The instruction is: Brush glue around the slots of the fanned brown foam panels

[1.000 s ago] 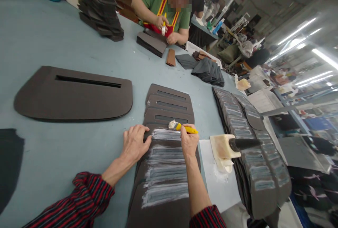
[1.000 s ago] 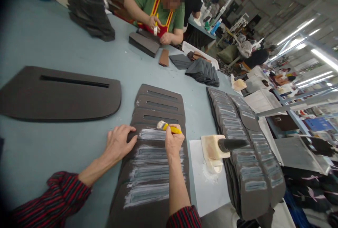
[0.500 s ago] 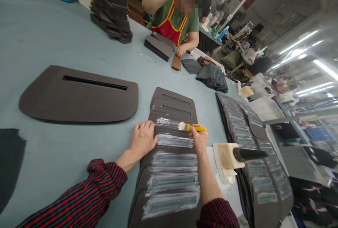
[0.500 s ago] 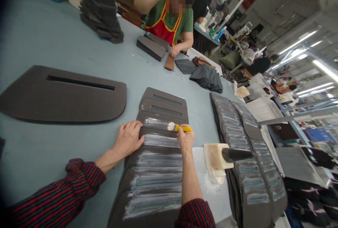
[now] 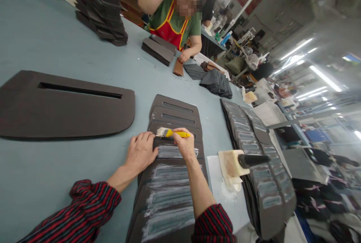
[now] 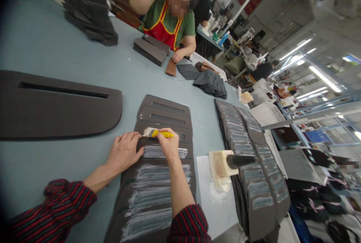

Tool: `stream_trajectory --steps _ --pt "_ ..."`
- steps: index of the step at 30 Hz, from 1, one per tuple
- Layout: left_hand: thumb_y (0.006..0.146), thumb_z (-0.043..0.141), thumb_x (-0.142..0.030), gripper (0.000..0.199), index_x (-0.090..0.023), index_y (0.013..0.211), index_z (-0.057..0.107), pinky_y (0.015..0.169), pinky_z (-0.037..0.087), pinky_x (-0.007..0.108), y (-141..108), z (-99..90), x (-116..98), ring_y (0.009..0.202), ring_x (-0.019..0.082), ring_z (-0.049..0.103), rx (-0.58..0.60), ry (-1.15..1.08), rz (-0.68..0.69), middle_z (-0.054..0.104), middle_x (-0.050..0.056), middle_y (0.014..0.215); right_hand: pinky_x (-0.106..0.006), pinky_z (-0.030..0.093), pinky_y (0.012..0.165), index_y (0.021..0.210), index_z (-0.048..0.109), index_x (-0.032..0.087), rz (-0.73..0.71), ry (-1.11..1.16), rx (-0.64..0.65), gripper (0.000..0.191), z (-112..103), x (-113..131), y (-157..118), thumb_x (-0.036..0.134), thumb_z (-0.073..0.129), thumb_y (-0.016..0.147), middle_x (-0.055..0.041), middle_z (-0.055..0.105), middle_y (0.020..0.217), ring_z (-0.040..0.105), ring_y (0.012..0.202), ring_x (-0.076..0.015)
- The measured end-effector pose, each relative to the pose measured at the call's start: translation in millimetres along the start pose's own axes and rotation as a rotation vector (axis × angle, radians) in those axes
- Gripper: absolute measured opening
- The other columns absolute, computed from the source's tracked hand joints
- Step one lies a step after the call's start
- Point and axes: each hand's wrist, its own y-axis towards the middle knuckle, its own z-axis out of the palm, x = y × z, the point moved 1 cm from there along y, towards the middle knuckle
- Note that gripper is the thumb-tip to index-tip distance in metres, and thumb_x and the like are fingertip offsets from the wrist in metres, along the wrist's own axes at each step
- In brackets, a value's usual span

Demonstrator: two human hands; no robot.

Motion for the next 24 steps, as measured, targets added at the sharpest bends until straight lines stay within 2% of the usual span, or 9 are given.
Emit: stream_trajectory --steps 2,5,7,8,11,13,16,20,24 --pt "0.083 0.051 -0.031 0.036 -0.015 0.115 0.055 0.091 0.036 0.045 0 2.2 1 0.110 0.030 0.051 -0.007 0.000 0.010 0.059 0.014 0.121 -0.022 0.037 0.049 0.083 0.068 0.016 0.045 -0.046 -0.063 0.028 -30 -15 8 0.034 0.055 0.066 0.0058 0.053 0.050 0.046 0.048 -0.0106" --pt "0.083 0.049 -0.031 0.035 -0.015 0.114 0.055 0.089 0.036 0.045 0 4.8 2 0.110 0.031 0.051 -0.023 -0.001 0.018 0.060 0.015 0.121 -0.023 0.036 0.049 0.077 0.067 0.015 0.096 -0.168 -0.222 0.027 -87 -33 17 0.034 0.055 0.062 0.0059 0.051 0.047 0.045 0.046 -0.0114" --pt "0.083 0.049 -0.032 0.036 -0.014 0.114 0.055 0.089 0.036 0.045 0 5.3 2 0.109 0.031 0.052 -0.033 0.001 0.020 0.060 0.015 0.120 -0.024 0.036 0.051 0.073 0.067 0.016 0.072 -0.281 -0.313 0.025 -113 -38 18 0.035 0.054 0.062 0.0048 0.053 0.048 0.045 0.048 -0.0121" --pt "0.083 0.049 -0.033 0.037 -0.014 0.114 0.056 0.089 0.037 0.045 0 5.2 1 0.109 0.032 0.052 -0.036 0.003 0.023 0.060 0.015 0.119 -0.024 0.036 0.052 0.072 0.068 0.017 0.038 -0.326 -0.333 0.025 -119 -38 19 0.035 0.054 0.063 0.0041 0.055 0.050 0.046 0.050 -0.0123" --pt "0.083 0.049 -0.033 0.037 -0.014 0.114 0.056 0.089 0.037 0.045 -1 4.2 0 0.109 0.032 0.052 -0.039 0.003 0.038 0.060 0.015 0.119 -0.024 0.038 0.056 0.076 0.069 0.018 -0.063 -0.360 -0.276 0.027 -119 -37 18 0.037 0.053 0.066 0.0027 0.061 0.060 0.048 0.055 -0.0124" --pt "0.084 0.048 -0.033 0.037 -0.014 0.114 0.056 0.089 0.036 0.045 0 3.7 0 0.109 0.031 0.052 -0.040 0.006 0.044 0.060 0.015 0.119 -0.024 0.038 0.057 0.075 0.069 0.018 -0.053 -0.362 -0.260 0.026 -115 -38 17 0.037 0.052 0.067 0.0024 0.061 0.061 0.049 0.056 -0.0124" --pt "0.084 0.048 -0.034 0.036 -0.013 0.114 0.055 0.089 0.036 0.044 0 4.0 0 0.109 0.031 0.052 -0.045 0.020 0.048 0.060 0.015 0.119 -0.024 0.038 0.059 0.072 0.068 0.018 -0.061 -0.410 -0.320 0.025 -115 -40 16 0.036 0.052 0.067 0.0021 0.060 0.061 0.048 0.056 -0.0126" --pt "0.085 0.048 -0.034 0.036 -0.014 0.114 0.055 0.089 0.036 0.044 0 5.0 0 0.110 0.030 0.052 -0.043 0.031 0.038 0.060 0.015 0.120 -0.023 0.038 0.058 0.076 0.068 0.019 -0.061 -0.359 -0.235 0.025 -113 -41 14 0.035 0.051 0.069 0.0024 0.060 0.062 0.048 0.057 -0.0127" --pt "0.085 0.047 -0.033 0.036 -0.014 0.114 0.055 0.088 0.036 0.044 -1 4.9 1 0.109 0.031 0.052 -0.036 0.023 0.035 0.060 0.015 0.120 -0.024 0.038 0.058 0.075 0.068 0.019 -0.087 -0.397 -0.306 0.024 -109 -42 13 0.035 0.050 0.069 0.0017 0.061 0.064 0.049 0.058 -0.0130"
